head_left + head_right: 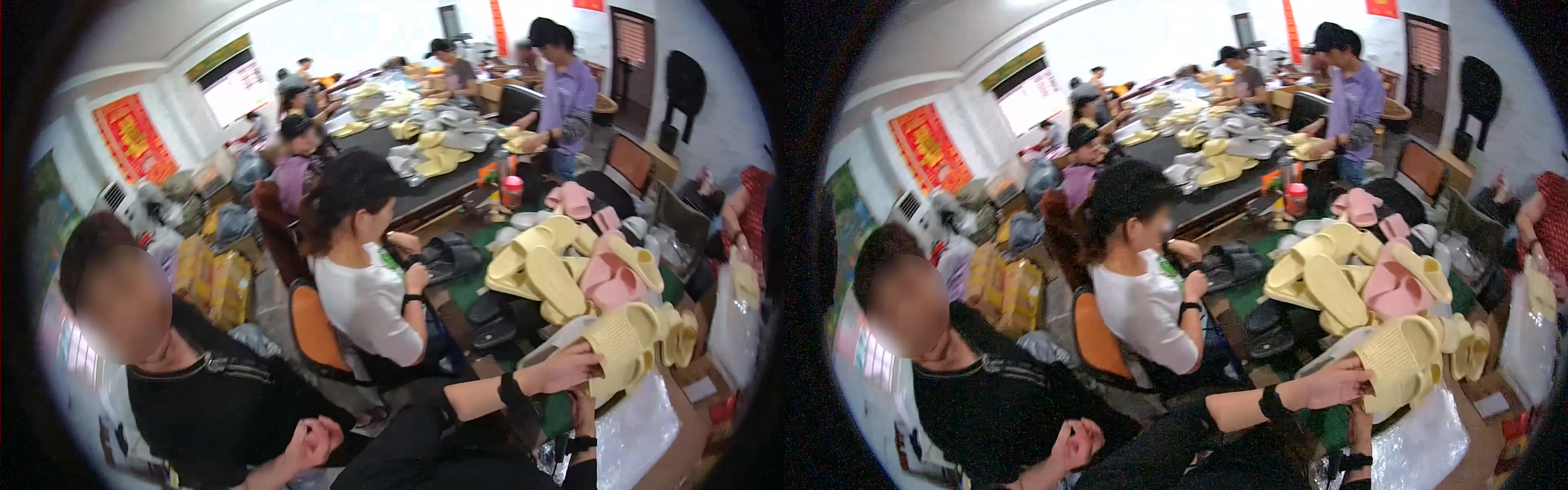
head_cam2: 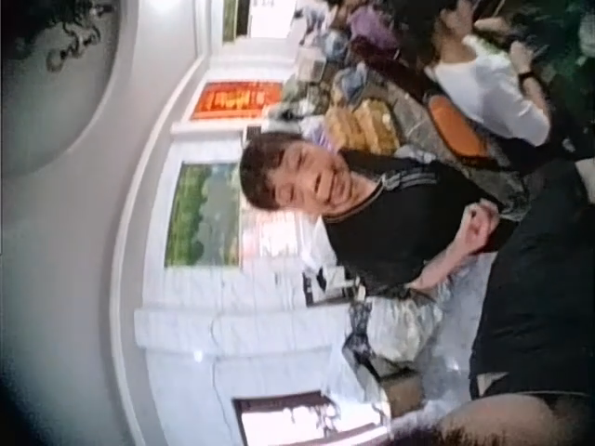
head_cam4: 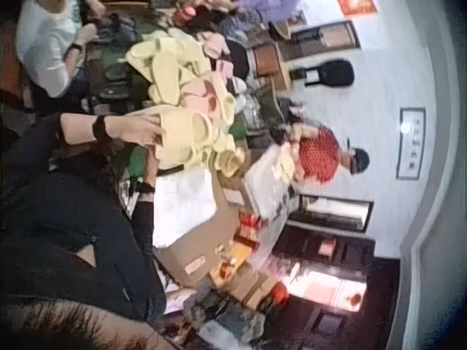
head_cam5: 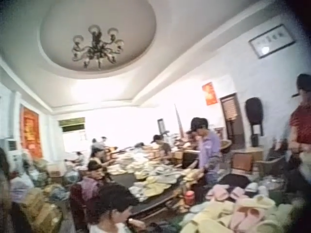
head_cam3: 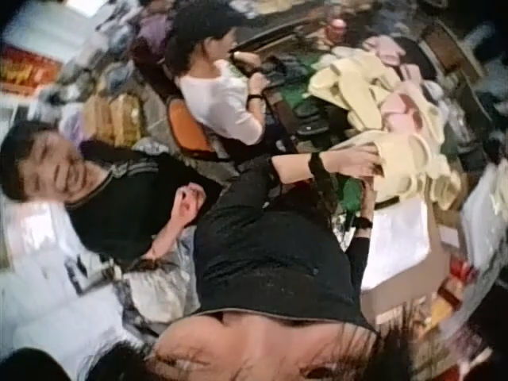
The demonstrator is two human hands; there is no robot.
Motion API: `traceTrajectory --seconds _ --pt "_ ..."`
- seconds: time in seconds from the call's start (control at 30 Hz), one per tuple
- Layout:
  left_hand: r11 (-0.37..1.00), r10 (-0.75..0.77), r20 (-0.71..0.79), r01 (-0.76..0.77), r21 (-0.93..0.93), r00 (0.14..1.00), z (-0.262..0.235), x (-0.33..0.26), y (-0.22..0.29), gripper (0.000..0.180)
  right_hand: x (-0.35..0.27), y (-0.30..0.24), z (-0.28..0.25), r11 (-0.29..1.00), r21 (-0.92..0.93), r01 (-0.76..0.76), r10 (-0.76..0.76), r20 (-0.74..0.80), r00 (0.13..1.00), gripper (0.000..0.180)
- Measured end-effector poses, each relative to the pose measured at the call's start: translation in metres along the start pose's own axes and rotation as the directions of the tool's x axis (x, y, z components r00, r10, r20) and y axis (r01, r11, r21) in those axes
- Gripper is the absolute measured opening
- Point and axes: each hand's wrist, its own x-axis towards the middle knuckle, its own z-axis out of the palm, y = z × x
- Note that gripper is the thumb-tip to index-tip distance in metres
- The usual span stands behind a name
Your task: The recorder is seen putting pairs of yellow and grey foam sandals into clear plastic bags and placing them into a larger transport bag or container.
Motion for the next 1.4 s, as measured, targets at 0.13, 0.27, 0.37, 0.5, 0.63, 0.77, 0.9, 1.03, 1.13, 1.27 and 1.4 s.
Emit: traceTrajectory --seconds 0.13,0.27,0.37,0.5,0.63,0.77,0.9,1.03,1.13,1.27,1.4 --pt "0.998 0.054 0.036 -0.055 0.014 0.998 0.024 0.002 -0.011 0.03 0.012 0.023 -0.023 0.997 -0.022 0.079 -0.076 0.114 0.991 0.035" --pt "0.832 0.265 0.017 -0.237 0.502 0.964 -0.004 -0.003 -0.017 0.026 -0.027 -0.026 -0.007 0.99 0.011 0.143 -0.143 0.175 0.974 0.035" --pt "0.768 0.353 -0.059 -0.253 0.588 0.934 -0.001 0.023 -0.044 0.025 -0.067 -0.063 -0.002 0.964 0.231 0.136 -0.129 -0.045 0.991 0.034" --pt "0.854 0.216 -0.132 -0.122 0.506 0.967 0.032 0.032 -0.089 0.029 -0.106 -0.071 -0.065 0.988 0.003 0.152 -0.146 -0.258 0.955 0.034" --pt "0.889 0.081 -0.194 0.017 0.458 0.978 0.019 0.054 -0.172 0.032 -0.167 -0.084 -0.116 0.99 0.053 0.134 -0.093 -0.475 0.875 0.05" --pt "0.972 -0.145 -0.286 0.191 0.14 0.947 0.028 0.072 -0.234 0.027 -0.228 -0.082 -0.168 0.979 0.074 0.192 -0.108 -0.607 0.788 0.035" --pt "0.963 -0.227 -0.262 0.256 0.08 0.938 0.028 0.079 -0.285 0.024 -0.254 -0.073 -0.202 0.989 -0.037 0.143 -0.129 -0.687 0.715 0.031" --pt "0.935 -0.353 -0.289 0.33 -0.128 0.89 0.028 0.105 -0.319 0.046 -0.247 -0.081 -0.231 0.969 -0.034 0.244 -0.21 -0.634 0.745 0.037" --pt "0.789 -0.195 -0.152 0.247 0.563 0.969 0.001 0.099 -0.314 0.049 -0.224 -0.089 -0.24 0.975 -0.155 0.161 -0.222 -0.613 0.758 0.04" --pt "0.119 -0.347 -0.246 0.303 0.946 0.905 -0.029 0.085 -0.295 0.033 -0.195 -0.047 -0.272 0.906 -0.422 -0.041 -0.283 -0.674 0.682 0.044" --pt "-0.503 -0.497 -0.242 -0.049 0.863 0.833 -0.047 0.043 -0.278 0.036 -0.181 -0.04 -0.289 0.908 -0.419 0.024 -0.32 -0.653 0.687 0.051"
